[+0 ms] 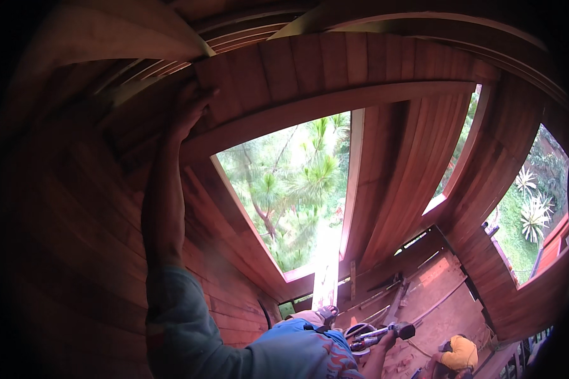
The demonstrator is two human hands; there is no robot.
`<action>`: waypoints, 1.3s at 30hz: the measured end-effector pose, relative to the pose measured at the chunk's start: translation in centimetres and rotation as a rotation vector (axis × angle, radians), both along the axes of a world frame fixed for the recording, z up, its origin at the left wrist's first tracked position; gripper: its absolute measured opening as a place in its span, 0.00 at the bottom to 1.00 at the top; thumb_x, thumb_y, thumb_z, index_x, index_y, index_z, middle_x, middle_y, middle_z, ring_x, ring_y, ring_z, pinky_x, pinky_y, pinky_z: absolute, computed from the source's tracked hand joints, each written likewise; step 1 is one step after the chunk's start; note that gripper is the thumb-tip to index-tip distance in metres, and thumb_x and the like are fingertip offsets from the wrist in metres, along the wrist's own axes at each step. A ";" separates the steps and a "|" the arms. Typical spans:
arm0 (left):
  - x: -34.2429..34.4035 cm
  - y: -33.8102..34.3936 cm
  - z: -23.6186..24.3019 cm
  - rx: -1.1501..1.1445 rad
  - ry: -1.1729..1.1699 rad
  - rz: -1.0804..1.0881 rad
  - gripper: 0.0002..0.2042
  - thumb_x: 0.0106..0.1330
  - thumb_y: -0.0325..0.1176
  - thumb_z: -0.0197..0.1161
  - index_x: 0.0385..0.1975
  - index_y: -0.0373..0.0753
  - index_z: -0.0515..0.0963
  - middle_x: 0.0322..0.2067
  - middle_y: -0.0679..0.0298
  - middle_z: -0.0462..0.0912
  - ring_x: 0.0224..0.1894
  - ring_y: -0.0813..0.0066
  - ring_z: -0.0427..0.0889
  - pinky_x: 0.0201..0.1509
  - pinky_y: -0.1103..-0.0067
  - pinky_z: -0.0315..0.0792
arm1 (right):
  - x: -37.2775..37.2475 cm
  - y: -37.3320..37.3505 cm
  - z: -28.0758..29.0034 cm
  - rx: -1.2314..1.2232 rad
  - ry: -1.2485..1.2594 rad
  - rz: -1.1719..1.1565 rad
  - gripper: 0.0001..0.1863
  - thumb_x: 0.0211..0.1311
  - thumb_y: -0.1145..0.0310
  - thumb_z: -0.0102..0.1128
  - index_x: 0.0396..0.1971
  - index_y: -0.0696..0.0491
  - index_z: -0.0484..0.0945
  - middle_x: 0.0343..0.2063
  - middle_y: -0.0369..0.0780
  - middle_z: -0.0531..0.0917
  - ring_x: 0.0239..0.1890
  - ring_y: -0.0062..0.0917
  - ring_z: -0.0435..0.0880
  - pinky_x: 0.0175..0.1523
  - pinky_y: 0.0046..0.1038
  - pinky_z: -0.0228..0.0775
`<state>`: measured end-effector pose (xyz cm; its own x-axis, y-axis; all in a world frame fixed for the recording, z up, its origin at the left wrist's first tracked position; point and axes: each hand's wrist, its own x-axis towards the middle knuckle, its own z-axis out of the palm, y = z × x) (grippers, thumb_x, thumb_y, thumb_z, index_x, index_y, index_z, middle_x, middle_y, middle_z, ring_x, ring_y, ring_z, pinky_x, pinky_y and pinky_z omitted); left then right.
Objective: The person installs wooden panels on a curved ceiling using a nail gun. They position each panel, secure it with nails, and occasionally reload the nail gun. Other workers are visible in the background.
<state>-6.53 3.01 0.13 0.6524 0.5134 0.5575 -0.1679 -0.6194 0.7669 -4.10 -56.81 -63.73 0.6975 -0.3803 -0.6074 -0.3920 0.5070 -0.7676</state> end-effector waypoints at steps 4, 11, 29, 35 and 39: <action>0.1 0.8 -0.3 0.020 -0.009 -0.002 0.19 0.61 0.43 0.69 0.49 0.45 0.76 0.37 0.76 0.78 0.34 0.91 0.72 0.34 0.86 0.66 | 0.3 0.2 0.2 -0.018 0.004 0.022 0.23 0.59 0.56 0.60 0.49 0.55 0.74 0.38 0.39 0.78 0.39 0.30 0.79 0.42 0.35 0.73; 0.7 2.2 -0.6 0.013 0.032 -0.027 0.19 0.62 0.42 0.69 0.51 0.47 0.75 0.39 0.78 0.77 0.38 0.91 0.73 0.39 0.85 0.67 | 0.0 0.0 -0.1 -0.059 0.016 0.048 0.23 0.59 0.56 0.59 0.49 0.55 0.75 0.40 0.39 0.78 0.40 0.29 0.78 0.45 0.36 0.73; -1.6 -3.3 -3.0 -0.050 -0.196 0.066 0.26 0.64 0.36 0.66 0.61 0.39 0.68 0.50 0.67 0.74 0.51 0.80 0.72 0.56 0.79 0.66 | 5.2 5.6 0.5 -0.138 -0.010 0.198 0.25 0.58 0.54 0.63 0.49 0.56 0.74 0.39 0.38 0.77 0.38 0.28 0.78 0.41 0.35 0.73; -1.3 -4.6 -4.2 0.142 -0.265 0.050 0.34 0.64 0.38 0.67 0.67 0.34 0.59 0.55 0.63 0.72 0.57 0.78 0.70 0.62 0.76 0.64 | 5.6 8.1 2.8 -0.086 -0.009 0.226 0.22 0.57 0.59 0.57 0.49 0.56 0.74 0.39 0.40 0.77 0.40 0.29 0.79 0.41 0.38 0.75; -2.4 -5.9 -3.6 0.220 -0.290 -0.006 0.36 0.64 0.37 0.67 0.68 0.34 0.57 0.56 0.59 0.71 0.58 0.76 0.70 0.62 0.75 0.65 | 6.4 8.6 1.8 -0.092 0.002 0.283 0.20 0.57 0.59 0.56 0.47 0.55 0.74 0.35 0.39 0.76 0.33 0.29 0.79 0.33 0.37 0.75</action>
<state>-8.90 -2.86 -3.49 0.4533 0.3571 0.8167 -0.3633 -0.7627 0.5351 2.27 -48.18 -61.88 0.7824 -0.2242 -0.5810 -0.5097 0.3056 -0.8043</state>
